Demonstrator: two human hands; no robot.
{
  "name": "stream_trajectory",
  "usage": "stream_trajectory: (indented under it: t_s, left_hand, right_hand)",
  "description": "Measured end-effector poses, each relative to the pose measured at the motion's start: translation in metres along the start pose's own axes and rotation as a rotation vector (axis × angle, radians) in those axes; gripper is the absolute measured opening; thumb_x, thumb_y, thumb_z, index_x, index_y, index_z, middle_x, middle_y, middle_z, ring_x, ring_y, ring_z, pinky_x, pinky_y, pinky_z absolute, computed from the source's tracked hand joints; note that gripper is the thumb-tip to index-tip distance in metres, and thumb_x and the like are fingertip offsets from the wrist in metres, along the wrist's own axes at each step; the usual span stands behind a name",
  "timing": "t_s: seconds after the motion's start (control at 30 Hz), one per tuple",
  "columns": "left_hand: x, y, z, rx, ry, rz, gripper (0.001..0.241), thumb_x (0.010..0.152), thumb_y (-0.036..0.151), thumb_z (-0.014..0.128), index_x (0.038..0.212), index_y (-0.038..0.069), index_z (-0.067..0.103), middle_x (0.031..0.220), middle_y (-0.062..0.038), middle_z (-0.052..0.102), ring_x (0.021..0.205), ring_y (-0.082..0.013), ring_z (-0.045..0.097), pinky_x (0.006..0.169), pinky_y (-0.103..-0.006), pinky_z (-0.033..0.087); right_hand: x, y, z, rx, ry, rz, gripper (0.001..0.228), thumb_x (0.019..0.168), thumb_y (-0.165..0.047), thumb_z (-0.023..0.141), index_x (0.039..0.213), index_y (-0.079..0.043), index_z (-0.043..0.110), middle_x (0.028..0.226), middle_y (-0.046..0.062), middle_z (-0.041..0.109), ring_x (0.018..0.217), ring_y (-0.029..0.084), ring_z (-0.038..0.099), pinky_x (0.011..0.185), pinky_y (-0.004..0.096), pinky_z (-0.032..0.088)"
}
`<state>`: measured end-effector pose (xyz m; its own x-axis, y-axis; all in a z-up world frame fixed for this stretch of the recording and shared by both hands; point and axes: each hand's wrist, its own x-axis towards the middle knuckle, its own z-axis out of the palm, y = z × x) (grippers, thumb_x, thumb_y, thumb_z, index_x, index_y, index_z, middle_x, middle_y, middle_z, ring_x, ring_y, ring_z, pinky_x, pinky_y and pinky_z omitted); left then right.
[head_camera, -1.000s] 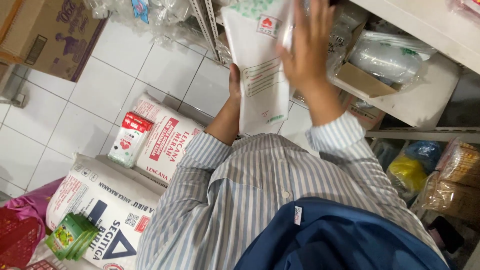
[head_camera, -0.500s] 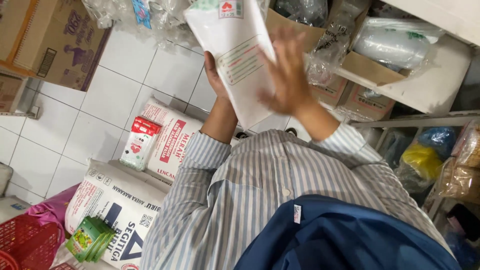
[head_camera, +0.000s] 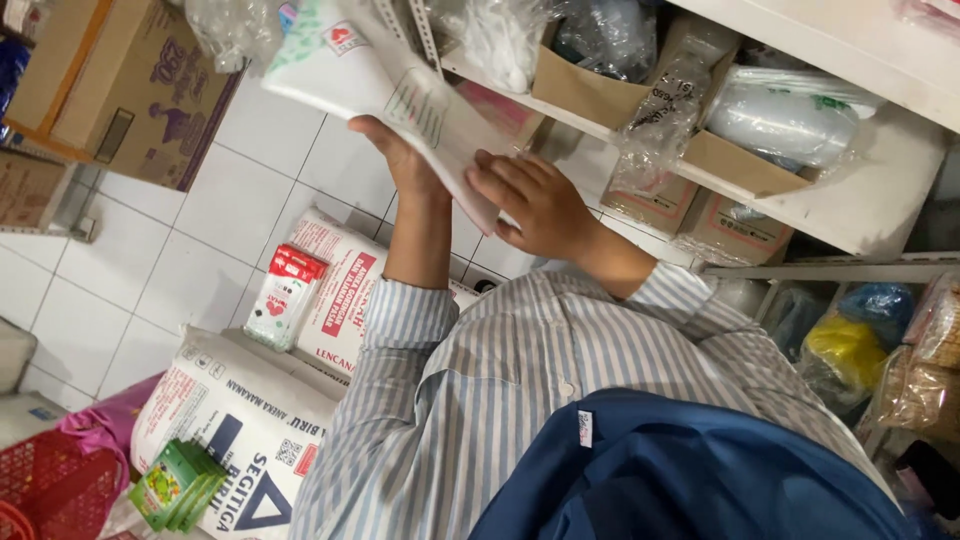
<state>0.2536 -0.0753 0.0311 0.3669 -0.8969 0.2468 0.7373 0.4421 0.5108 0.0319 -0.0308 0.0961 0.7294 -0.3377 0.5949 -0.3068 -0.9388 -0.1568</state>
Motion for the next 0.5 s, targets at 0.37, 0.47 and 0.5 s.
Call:
stream_trajectory:
  t_s: [0.37, 0.47, 0.5]
  left_hand:
    - [0.069, -0.021, 0.152, 0.860, -0.415, 0.657, 0.097, 0.086, 0.052, 0.083, 0.152, 0.007, 0.028, 0.159, -0.006, 0.024, 0.149, -0.0204, 0.020, 0.124, -0.0384, 0.027]
    - [0.132, -0.050, 0.195, 1.187, -0.433, 0.681, 0.069, 0.091, 0.038, 0.089, 0.137, 0.001, 0.053, 0.132, -0.016, 0.055, 0.130, -0.0264, 0.049, 0.112, -0.0456, 0.044]
    - [0.161, -0.069, 0.199, 1.076, -0.486, 0.365, 0.044, 0.095, 0.031, 0.081, 0.117, -0.002, 0.062, 0.108, -0.015, 0.060, 0.105, -0.0245, 0.054, 0.092, -0.0433, 0.047]
  right_hand:
    - [0.006, 0.094, -0.018, 1.044, 0.650, 0.552, 0.025, 0.111, -0.010, 0.062, 0.134, 0.001, 0.062, 0.124, 0.016, 0.071, 0.111, 0.026, 0.073, 0.095, 0.046, 0.064]
    - [0.026, 0.140, -0.053, 1.210, 0.771, 0.529, 0.029, 0.109, -0.019, 0.058, 0.134, -0.004, 0.055, 0.122, 0.014, 0.070, 0.109, 0.031, 0.075, 0.088, 0.049, 0.066]
    - [0.032, 0.158, -0.062, 1.263, 0.803, 0.523, 0.031, 0.109, -0.020, 0.059, 0.135, -0.002, 0.055, 0.124, 0.016, 0.070, 0.109, 0.033, 0.075, 0.088, 0.050, 0.066]
